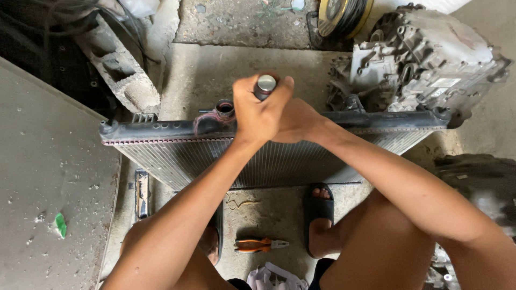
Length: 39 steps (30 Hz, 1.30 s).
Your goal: The person uses a hammer to repeatedly tap the top plastic tank of a car radiator. They hold the radiator steady with one hand while striking the seam area with the other. The task continues throughout the clip without a visible final state.
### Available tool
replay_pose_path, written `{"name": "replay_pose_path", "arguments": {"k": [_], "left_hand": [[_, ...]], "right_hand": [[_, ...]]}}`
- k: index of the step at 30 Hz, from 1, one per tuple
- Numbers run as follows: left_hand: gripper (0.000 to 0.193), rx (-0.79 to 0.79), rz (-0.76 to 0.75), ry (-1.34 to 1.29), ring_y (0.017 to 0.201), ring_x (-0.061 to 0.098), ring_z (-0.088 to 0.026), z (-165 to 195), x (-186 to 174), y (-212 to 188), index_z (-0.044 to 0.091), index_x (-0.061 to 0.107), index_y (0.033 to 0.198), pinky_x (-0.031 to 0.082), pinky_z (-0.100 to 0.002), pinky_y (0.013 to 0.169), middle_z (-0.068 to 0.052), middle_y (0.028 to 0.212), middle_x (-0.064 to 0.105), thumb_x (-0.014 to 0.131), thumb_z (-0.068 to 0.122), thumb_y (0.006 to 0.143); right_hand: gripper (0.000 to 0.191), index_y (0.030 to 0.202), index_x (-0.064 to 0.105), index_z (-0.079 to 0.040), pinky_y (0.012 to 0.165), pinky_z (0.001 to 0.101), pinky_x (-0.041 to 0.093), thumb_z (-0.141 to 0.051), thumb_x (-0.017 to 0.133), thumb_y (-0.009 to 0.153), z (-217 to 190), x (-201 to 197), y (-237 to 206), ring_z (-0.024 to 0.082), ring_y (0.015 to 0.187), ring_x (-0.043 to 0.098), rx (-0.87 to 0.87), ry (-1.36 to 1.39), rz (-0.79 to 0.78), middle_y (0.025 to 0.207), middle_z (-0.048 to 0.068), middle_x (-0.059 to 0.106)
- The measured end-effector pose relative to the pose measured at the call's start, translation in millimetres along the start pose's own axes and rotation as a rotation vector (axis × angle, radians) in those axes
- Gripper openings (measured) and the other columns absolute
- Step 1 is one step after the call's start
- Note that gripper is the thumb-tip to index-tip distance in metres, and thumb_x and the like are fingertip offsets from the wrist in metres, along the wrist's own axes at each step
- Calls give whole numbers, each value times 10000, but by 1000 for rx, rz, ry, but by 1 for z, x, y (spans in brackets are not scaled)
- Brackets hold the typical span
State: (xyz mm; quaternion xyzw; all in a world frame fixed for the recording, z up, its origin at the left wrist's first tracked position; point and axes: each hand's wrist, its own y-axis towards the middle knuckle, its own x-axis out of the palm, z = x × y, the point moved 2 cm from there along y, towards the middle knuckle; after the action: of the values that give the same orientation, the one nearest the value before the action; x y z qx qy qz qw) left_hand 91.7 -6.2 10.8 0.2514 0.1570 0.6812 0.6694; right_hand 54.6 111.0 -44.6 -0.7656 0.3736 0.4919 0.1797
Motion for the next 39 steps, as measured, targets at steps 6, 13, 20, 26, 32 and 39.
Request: {"name": "replay_pose_path", "arguments": {"k": [6, 13, 20, 26, 32, 39], "left_hand": [[340, 21, -12, 52, 567, 407, -43, -6, -4, 7, 22, 535, 661, 310, -303, 504, 32, 573, 452, 713, 93, 942], [372, -1, -60, 1, 549, 380, -45, -9, -3, 14, 21, 514, 639, 274, -304, 494, 31, 560, 431, 701, 97, 951], [306, 37, -54, 43, 545, 410, -39, -8, -9, 4, 4, 577, 672, 310, -295, 492, 24, 555, 449, 701, 77, 943], [265, 57, 5, 60, 576, 439, -43, -8, -7, 1, 2, 592, 712, 346, -287, 513, 18, 586, 484, 705, 60, 944], [247, 87, -11, 100, 558, 435, -47, -10, -15, -9, -5, 597, 715, 338, -288, 506, 10, 571, 471, 719, 55, 922], [331, 16, 28, 34, 580, 398, -56, -18, -22, 1, 9, 501, 674, 329, -314, 514, 13, 584, 431, 694, 71, 936]], "right_hand": [[301, 992, 645, -44, 755, 502, 540, -295, 653, 826, 0, 1, 3, 400, 927, 697, 26, -3, -8, 955, 190, 733], [267, 984, 687, -90, 790, 525, 521, -331, 612, 897, 1, 5, 1, 431, 945, 684, 244, -116, -229, 961, 206, 738], [223, 918, 678, -66, 737, 508, 552, -269, 629, 839, -5, -6, -3, 404, 896, 711, 212, -157, -144, 892, 168, 747], [243, 953, 658, -73, 732, 517, 562, -287, 643, 839, -6, -10, 3, 398, 888, 715, 293, -254, -209, 880, 166, 748], [280, 992, 663, -67, 760, 521, 572, -292, 646, 826, 3, 0, 5, 414, 885, 719, 356, -273, -248, 896, 192, 747], [349, 937, 705, -63, 791, 534, 565, -391, 676, 822, -2, 16, 6, 414, 884, 713, 275, -280, -204, 909, 189, 744]]}}
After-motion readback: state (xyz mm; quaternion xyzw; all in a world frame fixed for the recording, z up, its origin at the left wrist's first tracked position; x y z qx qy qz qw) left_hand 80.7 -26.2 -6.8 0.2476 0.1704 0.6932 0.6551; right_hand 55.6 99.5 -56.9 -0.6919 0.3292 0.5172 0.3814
